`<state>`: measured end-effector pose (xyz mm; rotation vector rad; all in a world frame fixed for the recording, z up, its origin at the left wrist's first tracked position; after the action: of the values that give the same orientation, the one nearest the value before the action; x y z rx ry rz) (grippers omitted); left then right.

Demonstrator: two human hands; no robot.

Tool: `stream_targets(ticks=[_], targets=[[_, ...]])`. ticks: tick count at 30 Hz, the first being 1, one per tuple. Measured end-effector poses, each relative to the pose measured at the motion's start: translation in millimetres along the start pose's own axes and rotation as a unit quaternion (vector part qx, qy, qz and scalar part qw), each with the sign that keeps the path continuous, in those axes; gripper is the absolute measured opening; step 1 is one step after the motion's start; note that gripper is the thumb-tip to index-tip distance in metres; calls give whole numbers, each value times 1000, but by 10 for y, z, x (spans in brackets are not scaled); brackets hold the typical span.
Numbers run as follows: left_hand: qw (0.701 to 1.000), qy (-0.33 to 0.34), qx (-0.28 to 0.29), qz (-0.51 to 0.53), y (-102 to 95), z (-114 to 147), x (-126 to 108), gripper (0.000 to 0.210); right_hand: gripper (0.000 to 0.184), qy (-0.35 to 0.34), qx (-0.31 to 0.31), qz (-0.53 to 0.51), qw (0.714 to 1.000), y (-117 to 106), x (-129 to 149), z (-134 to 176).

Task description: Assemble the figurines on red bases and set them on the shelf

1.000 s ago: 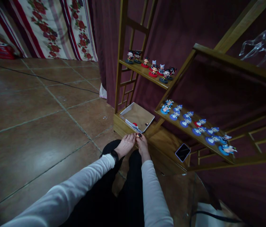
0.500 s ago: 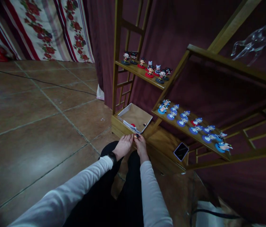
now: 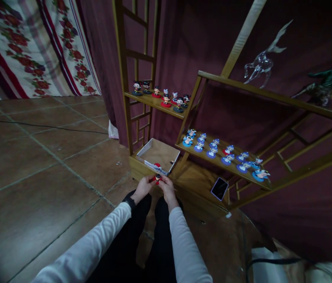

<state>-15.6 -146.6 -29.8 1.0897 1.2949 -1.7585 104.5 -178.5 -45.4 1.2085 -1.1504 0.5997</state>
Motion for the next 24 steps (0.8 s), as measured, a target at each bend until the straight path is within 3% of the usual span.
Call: stream_targets(ticks=[13,24], targets=[[994,-68,10,82,11,-76,97,26,35,11,51,13,999,-18,-96,-39],[992,-91,2,93,-1,-86,125,21,36,1,55,29,998,-34,-132,-53]])
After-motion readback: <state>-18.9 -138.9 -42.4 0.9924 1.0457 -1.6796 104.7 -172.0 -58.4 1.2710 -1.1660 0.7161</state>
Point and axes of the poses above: each hand's wrist, its own z-axis away from the middle knuckle, its own y-axis out of the palm, x = y × z, the point moved 4 cm from there along -z, towards the middle knuckle, and after that the axes turned 14 degrees about -y, right-handed, at the moved point
